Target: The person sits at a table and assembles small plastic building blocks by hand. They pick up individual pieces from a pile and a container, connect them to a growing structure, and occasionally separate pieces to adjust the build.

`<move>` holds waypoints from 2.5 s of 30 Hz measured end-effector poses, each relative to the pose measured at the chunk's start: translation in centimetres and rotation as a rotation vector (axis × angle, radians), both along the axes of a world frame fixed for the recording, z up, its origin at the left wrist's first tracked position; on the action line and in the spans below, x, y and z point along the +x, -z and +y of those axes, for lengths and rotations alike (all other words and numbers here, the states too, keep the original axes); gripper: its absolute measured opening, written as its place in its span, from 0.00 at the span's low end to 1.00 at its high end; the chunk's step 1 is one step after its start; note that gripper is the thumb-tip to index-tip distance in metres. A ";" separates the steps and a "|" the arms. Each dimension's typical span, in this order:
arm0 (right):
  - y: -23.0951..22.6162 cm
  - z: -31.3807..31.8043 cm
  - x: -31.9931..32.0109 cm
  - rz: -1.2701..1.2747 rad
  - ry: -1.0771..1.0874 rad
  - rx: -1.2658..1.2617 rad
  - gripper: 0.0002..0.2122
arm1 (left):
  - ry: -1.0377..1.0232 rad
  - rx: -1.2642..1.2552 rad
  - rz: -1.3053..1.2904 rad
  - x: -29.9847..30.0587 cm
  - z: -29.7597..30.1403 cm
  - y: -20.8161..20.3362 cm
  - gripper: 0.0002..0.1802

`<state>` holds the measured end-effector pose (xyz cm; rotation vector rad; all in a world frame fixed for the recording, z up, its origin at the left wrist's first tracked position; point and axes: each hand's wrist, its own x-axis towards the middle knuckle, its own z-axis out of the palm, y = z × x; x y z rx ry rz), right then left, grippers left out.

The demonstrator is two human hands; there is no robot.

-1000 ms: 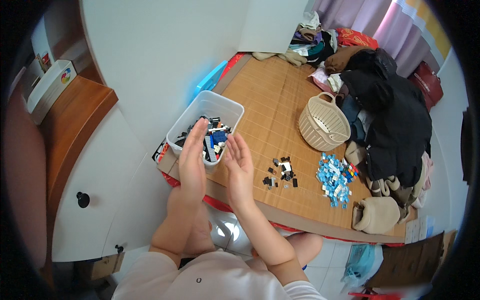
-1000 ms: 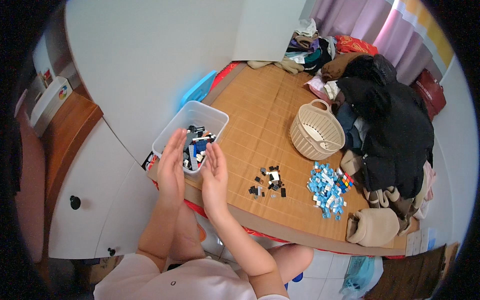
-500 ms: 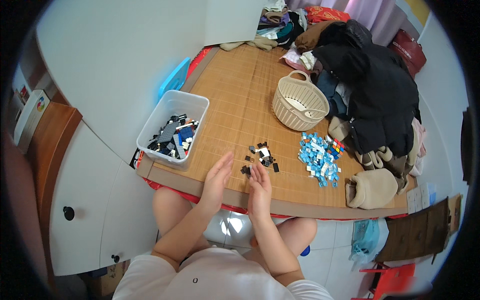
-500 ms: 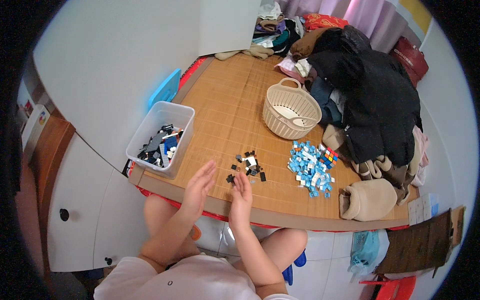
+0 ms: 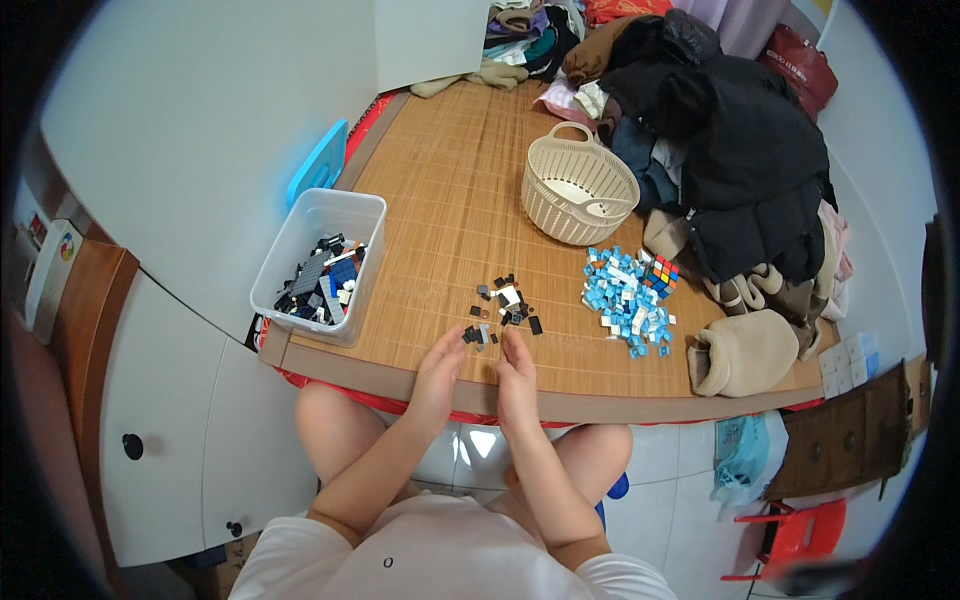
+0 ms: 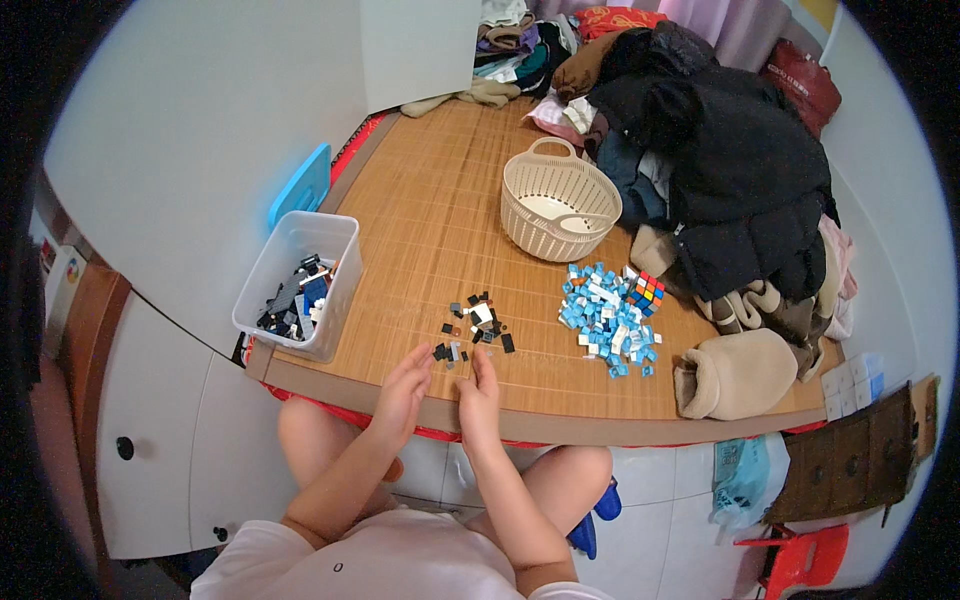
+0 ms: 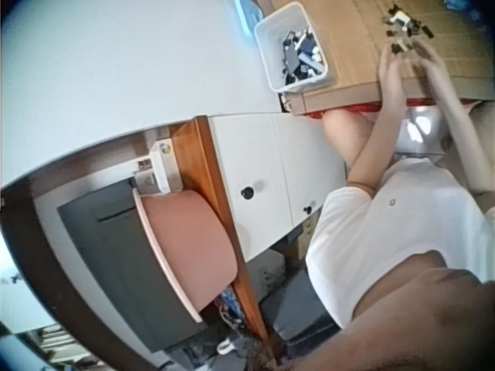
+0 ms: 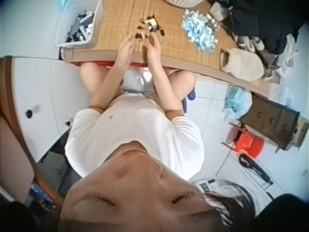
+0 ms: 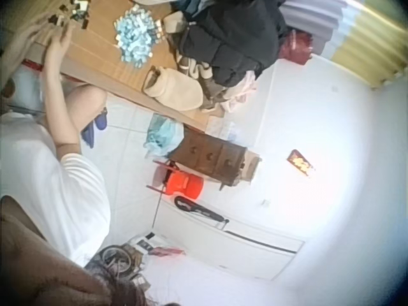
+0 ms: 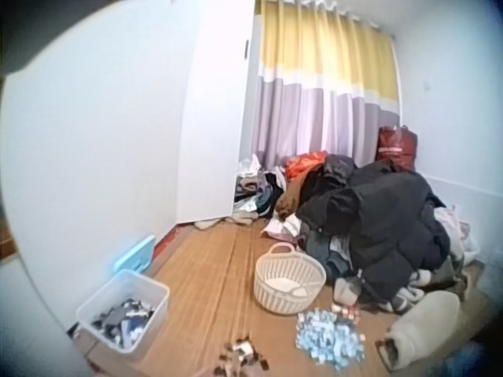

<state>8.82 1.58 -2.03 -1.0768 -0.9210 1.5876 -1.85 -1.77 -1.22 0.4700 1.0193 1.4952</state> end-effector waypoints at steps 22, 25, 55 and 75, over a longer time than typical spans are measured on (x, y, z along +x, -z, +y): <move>1.6 0.4 -1.5 0.031 -0.036 -0.010 0.28 | 0.104 -0.021 -0.069 0.7 1.8 0.5 0.28; 0.4 0.3 -1.2 0.004 -0.078 -0.022 0.28 | 0.091 -0.045 0.005 0.1 1.6 0.1 0.28; 0.9 0.5 -0.3 -0.059 0.033 0.058 0.26 | -0.011 0.064 0.274 -0.9 3.3 2.8 0.27; 2.4 -0.2 -3.1 -0.127 0.071 0.180 0.28 | 0.162 0.026 0.247 0.8 2.5 0.6 0.25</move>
